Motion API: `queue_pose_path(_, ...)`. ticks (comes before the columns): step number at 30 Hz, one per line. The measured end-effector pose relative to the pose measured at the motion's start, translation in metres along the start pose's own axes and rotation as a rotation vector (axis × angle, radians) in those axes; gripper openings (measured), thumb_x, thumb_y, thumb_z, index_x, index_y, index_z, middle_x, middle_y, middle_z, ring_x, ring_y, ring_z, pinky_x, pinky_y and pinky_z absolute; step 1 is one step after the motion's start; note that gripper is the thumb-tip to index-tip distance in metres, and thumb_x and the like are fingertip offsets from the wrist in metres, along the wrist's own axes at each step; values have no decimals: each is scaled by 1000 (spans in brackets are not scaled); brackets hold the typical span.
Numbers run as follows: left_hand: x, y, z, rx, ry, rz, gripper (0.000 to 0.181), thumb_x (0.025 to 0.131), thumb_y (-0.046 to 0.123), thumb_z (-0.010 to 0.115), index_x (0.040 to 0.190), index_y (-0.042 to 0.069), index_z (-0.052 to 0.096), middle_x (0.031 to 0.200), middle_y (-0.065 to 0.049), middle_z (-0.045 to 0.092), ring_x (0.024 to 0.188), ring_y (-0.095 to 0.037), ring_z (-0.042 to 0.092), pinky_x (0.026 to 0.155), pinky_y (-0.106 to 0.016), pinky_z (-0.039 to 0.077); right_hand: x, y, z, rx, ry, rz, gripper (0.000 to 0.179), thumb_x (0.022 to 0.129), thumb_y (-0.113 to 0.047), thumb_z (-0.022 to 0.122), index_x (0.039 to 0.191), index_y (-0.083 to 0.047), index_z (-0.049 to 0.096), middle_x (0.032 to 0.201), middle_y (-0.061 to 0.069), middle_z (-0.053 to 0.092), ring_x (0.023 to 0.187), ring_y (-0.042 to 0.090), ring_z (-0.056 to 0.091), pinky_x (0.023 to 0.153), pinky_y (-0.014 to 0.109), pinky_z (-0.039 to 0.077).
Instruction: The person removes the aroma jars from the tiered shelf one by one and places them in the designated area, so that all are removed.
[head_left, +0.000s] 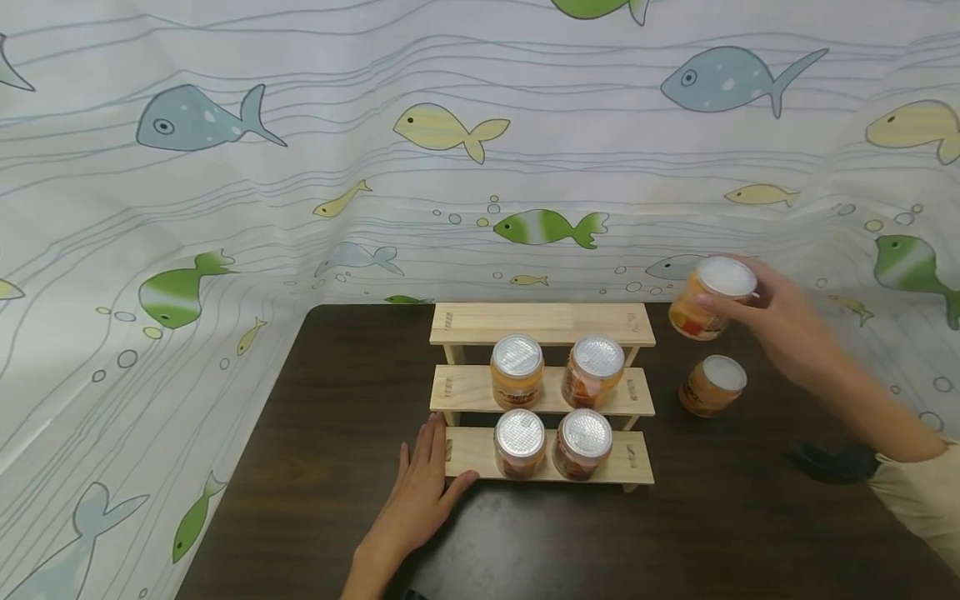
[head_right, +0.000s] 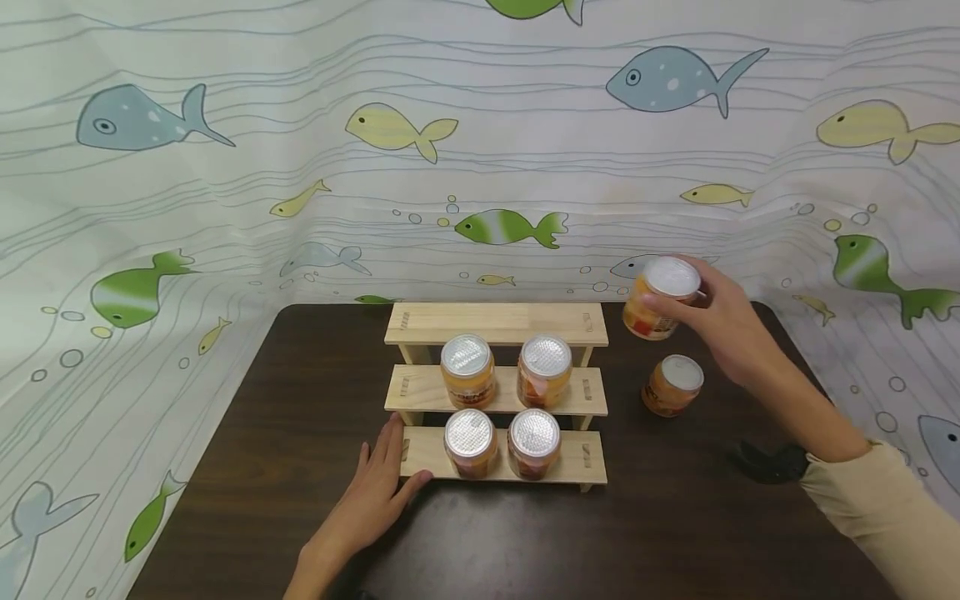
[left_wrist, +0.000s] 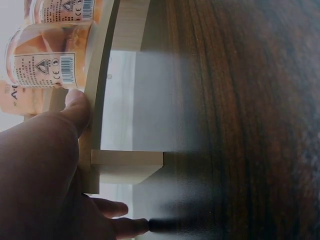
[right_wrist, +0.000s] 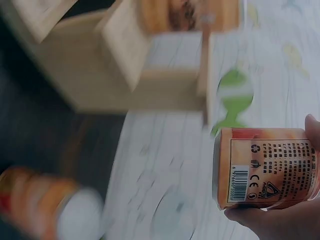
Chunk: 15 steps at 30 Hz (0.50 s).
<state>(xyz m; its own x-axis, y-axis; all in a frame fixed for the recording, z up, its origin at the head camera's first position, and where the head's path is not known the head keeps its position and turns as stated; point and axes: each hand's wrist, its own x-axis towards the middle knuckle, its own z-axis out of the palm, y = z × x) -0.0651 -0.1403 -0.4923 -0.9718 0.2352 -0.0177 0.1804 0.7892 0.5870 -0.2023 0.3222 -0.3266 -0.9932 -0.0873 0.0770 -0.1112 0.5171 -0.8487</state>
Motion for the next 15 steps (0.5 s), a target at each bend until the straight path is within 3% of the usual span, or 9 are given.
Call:
queue_pose_path(8,1,-1,-1,4,-11,-11,95,112,47,62,174,-6,11,181,-29,12,166,-54,17,126,-82,11,-33,62,-40,-96,158,58,50,109,-27,72,156,-33,53,122,-28,53,106,-7,51,80,6,42)
queue_pose_path(13,1,0,0,3,-8,-10,95,112,46,62,174,-6,11,181,-29,13,166,-54,18,126,-82,11,-53,90,-50,-86,247,83,61,107,-23,74,163,-32,50,119,-30,53,101,-10,51,78,4,39)
queue_pose_path(15,2,0,0,-3,-10,-12,95,112,46,62,174,-5,11,181,-29,13,166,-54,17,126,-82,11,-58,102,-52,-85,272,88,58,107,-22,75,159,-34,53,116,-30,54,100,-11,51,77,4,39)
